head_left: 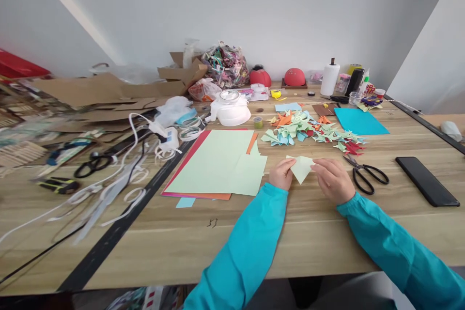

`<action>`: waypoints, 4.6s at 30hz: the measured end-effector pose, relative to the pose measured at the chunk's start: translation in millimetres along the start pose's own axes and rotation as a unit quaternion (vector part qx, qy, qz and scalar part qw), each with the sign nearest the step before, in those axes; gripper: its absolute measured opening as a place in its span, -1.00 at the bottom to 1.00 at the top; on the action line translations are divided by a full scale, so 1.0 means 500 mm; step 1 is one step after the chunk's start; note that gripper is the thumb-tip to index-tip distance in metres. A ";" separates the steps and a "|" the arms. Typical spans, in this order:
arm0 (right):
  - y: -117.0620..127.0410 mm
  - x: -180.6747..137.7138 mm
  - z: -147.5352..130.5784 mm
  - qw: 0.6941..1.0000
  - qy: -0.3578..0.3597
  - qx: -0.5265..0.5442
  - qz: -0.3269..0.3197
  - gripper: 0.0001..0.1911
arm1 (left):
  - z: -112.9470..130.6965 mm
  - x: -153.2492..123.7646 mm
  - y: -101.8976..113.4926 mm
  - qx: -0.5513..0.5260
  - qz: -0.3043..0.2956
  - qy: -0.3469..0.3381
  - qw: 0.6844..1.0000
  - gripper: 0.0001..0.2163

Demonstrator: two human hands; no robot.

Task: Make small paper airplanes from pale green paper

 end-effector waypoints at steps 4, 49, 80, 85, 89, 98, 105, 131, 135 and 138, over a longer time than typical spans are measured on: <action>-0.029 -0.018 0.026 0.999 0.023 -0.018 -0.042 -0.82 | 0.008 -0.007 -0.005 0.019 -0.050 -0.007 0.999 -0.73; -0.072 -0.037 0.056 0.951 -0.230 0.099 -0.184 -0.81 | 0.040 -0.030 0.006 0.098 -0.163 0.209 0.959 -0.94; -0.076 -0.029 0.043 0.929 -0.287 -0.055 -0.225 -0.73 | 0.072 -0.016 0.001 0.224 -0.209 0.231 0.923 -0.88; -0.077 -0.030 0.045 0.932 -0.281 -0.060 -0.222 -0.74 | 0.072 -0.014 0.001 0.219 -0.206 0.232 0.925 -0.88; -0.077 -0.029 0.045 0.930 -0.285 -0.061 -0.222 -0.73 | 0.070 -0.015 0.000 0.219 -0.206 0.233 0.925 -0.87; -0.078 -0.030 0.044 0.931 -0.287 -0.061 -0.216 -0.73 | 0.074 -0.016 0.000 0.217 -0.194 0.237 0.927 -0.87; -0.079 -0.029 0.044 0.932 -0.281 -0.070 -0.217 -0.73 | 0.078 -0.012 0.000 0.224 -0.203 0.246 0.921 -0.86; -0.075 -0.025 0.039 0.930 -0.284 -0.065 -0.223 -0.70 | 0.078 -0.012 0.004 0.237 -0.217 0.234 0.918 -0.88; -0.075 -0.025 0.036 0.934 -0.272 -0.065 -0.223 -0.71 | 0.087 -0.010 0.005 0.248 -0.232 0.231 0.912 -0.76; -0.074 -0.025 0.034 0.934 -0.266 -0.070 -0.227 -0.71 | 0.088 -0.014 0.002 0.257 -0.249 0.218 0.908 -0.68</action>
Point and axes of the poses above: each hand's wrist, its own x-axis towards the middle knuckle, its own y-axis out of the back of the hand, z = x × y, the point moved 3 cm from there along x, towards the middle knuckle, and after that the axes turned 6 degrees about y, right-handed, at the moved point
